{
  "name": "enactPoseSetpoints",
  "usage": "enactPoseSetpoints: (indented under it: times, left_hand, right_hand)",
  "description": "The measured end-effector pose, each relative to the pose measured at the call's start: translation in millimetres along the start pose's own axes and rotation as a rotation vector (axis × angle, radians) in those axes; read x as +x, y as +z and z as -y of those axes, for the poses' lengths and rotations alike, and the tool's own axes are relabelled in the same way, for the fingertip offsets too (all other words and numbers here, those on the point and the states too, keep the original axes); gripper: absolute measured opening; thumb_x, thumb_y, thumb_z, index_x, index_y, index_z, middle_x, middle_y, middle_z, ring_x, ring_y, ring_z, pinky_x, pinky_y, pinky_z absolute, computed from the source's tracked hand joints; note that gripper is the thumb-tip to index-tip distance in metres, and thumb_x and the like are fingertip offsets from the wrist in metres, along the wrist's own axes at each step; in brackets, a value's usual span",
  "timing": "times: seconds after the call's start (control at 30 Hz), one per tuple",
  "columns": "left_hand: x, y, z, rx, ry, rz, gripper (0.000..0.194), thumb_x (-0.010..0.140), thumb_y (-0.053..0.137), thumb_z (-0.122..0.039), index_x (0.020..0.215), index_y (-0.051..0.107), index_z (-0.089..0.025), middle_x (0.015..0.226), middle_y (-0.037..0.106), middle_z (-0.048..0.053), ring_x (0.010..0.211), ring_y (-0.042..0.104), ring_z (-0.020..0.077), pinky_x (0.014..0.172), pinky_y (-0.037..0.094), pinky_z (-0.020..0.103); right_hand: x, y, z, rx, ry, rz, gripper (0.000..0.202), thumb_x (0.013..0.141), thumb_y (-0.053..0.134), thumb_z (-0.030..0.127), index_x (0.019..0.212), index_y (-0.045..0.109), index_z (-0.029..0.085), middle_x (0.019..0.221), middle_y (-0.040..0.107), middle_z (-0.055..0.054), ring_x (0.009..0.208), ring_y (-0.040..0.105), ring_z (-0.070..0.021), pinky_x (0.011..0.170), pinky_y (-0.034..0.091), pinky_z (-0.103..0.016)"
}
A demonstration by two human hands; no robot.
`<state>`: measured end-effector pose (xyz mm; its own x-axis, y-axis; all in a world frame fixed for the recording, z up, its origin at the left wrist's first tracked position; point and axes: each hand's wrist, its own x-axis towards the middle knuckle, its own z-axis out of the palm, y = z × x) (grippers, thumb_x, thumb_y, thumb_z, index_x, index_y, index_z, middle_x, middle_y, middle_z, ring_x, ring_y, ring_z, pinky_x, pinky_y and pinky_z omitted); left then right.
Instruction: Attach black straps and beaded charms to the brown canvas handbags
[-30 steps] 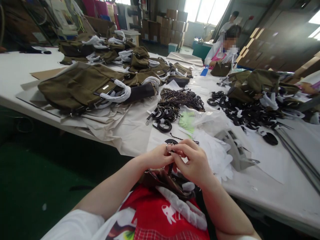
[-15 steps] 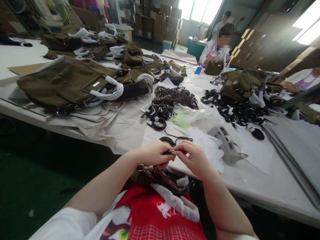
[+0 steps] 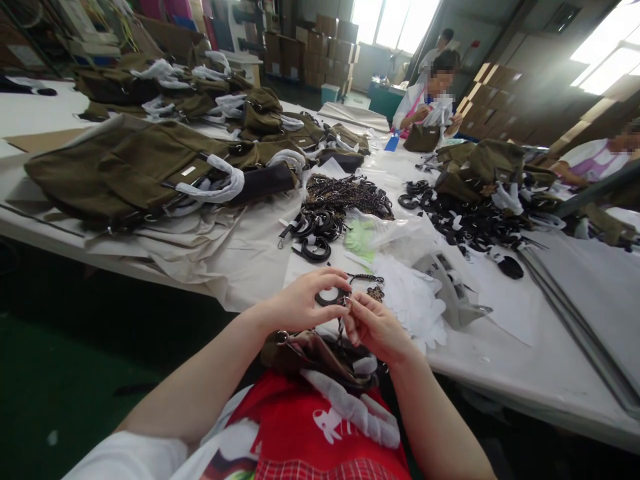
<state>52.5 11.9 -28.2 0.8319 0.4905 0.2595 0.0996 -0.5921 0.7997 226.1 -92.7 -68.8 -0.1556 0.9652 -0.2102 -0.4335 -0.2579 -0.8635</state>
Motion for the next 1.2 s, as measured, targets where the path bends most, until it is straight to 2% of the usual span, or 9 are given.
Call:
enactPoseSetpoints:
  times: [0.1, 0.27, 0.5, 0.63, 0.7, 0.87, 0.97, 1.07, 1.2]
  left_hand:
    - [3, -0.3, -4, 0.030, 0.051, -0.055, 0.013, 0.087, 0.061, -0.027, 0.085, 0.070, -0.018, 0.109, 0.063, 0.009, 0.102, 0.059, 0.0188, 0.094, 0.047, 0.033]
    - [8, 8.7, -16, -0.022, 0.025, -0.163, 0.017, 0.085, 0.062, -0.025, 0.073, 0.068, -0.016, 0.112, 0.061, 0.009, 0.106, 0.059, 0.0199, 0.095, 0.046, 0.032]
    - [6, 17.7, -21, -0.071, -0.027, -0.225, 0.020, 0.088, 0.058, -0.024, 0.072, 0.067, -0.016, 0.115, 0.062, 0.010, 0.108, 0.060, 0.0196, 0.098, 0.046, 0.033]
    - [-5, 18.7, -25, -0.010, -0.029, -0.224, 0.015, 0.088, 0.058, -0.029, 0.086, 0.067, -0.017, 0.114, 0.063, 0.010, 0.108, 0.060, 0.0205, 0.098, 0.045, 0.034]
    - [-15, 23.8, -33, 0.066, -0.054, -0.125, 0.020, 0.086, 0.060, -0.035, 0.092, 0.065, -0.017, 0.106, 0.065, 0.010, 0.101, 0.061, 0.0212, 0.092, 0.047, 0.034]
    - [-42, 62.6, -50, 0.189, 0.025, 0.558, 0.036, 0.071, 0.073, -0.047, 0.091, 0.067, -0.017, 0.089, 0.068, 0.008, 0.083, 0.064, 0.0250, 0.075, 0.049, 0.033]
    - [-45, 76.4, -47, 0.068, 0.003, 0.707, 0.023, 0.078, 0.066, -0.039, 0.074, 0.065, -0.017, 0.068, 0.064, 0.003, 0.062, 0.059, 0.0180, 0.059, 0.044, 0.027]
    - [-44, 58.4, -42, -0.344, -0.135, 0.441, 0.029, 0.086, 0.058, -0.042, 0.073, 0.062, -0.017, 0.062, 0.056, 0.000, 0.053, 0.048, 0.0113, 0.050, 0.037, 0.023]
    - [-44, 19.5, -24, -0.773, -0.312, -0.321, 0.033, 0.087, 0.059, -0.048, 0.074, 0.058, -0.018, 0.048, 0.035, -0.007, 0.042, 0.027, 0.0063, 0.040, 0.021, 0.019]
  right_hand:
    - [1, -2, 2, -0.126, -0.059, -0.055, 0.021, 0.089, 0.063, 0.038, 0.081, 0.060, 0.019, 0.058, 0.053, 0.006, 0.046, 0.044, -0.0060, 0.044, 0.035, -0.017]
    - [1, -4, 10, -0.253, -0.344, -0.064, 0.019, 0.085, 0.067, 0.032, 0.073, 0.066, 0.018, 0.097, 0.061, -0.003, 0.098, 0.055, -0.0154, 0.090, 0.042, -0.026]
    - [-12, 7, 6, 0.068, -0.109, 0.136, 0.016, 0.094, 0.054, 0.036, 0.086, 0.055, 0.022, 0.071, 0.063, -0.001, 0.060, 0.058, -0.0146, 0.064, 0.046, -0.029]
    - [-19, 5, 6, 0.109, -0.118, 0.036, 0.017, 0.090, 0.058, 0.033, 0.080, 0.054, 0.020, 0.062, 0.058, 0.002, 0.052, 0.052, -0.0114, 0.059, 0.043, -0.026]
    - [-22, -1, 6, 0.129, -0.144, -0.072, 0.017, 0.087, 0.060, 0.032, 0.077, 0.054, 0.020, 0.061, 0.056, 0.002, 0.054, 0.051, -0.0114, 0.060, 0.044, -0.025]
    - [-31, -20, 13, 0.142, -0.247, -0.279, 0.018, 0.084, 0.058, 0.028, 0.069, 0.051, 0.020, 0.057, 0.051, 0.003, 0.052, 0.047, -0.0108, 0.062, 0.046, -0.026]
    - [-37, -26, 21, 0.181, -0.305, -0.309, 0.017, 0.082, 0.056, 0.026, 0.067, 0.050, 0.020, 0.057, 0.048, 0.004, 0.052, 0.044, -0.0108, 0.060, 0.045, -0.026]
    - [-47, -34, 30, 0.194, -0.322, -0.325, 0.016, 0.081, 0.055, 0.025, 0.066, 0.049, 0.020, 0.059, 0.046, 0.004, 0.052, 0.041, -0.0110, 0.060, 0.043, -0.027]
    - [-61, -44, 33, 0.167, -0.354, -0.372, 0.018, 0.081, 0.054, 0.028, 0.065, 0.048, 0.021, 0.059, 0.041, 0.004, 0.051, 0.037, -0.0117, 0.059, 0.042, -0.028]
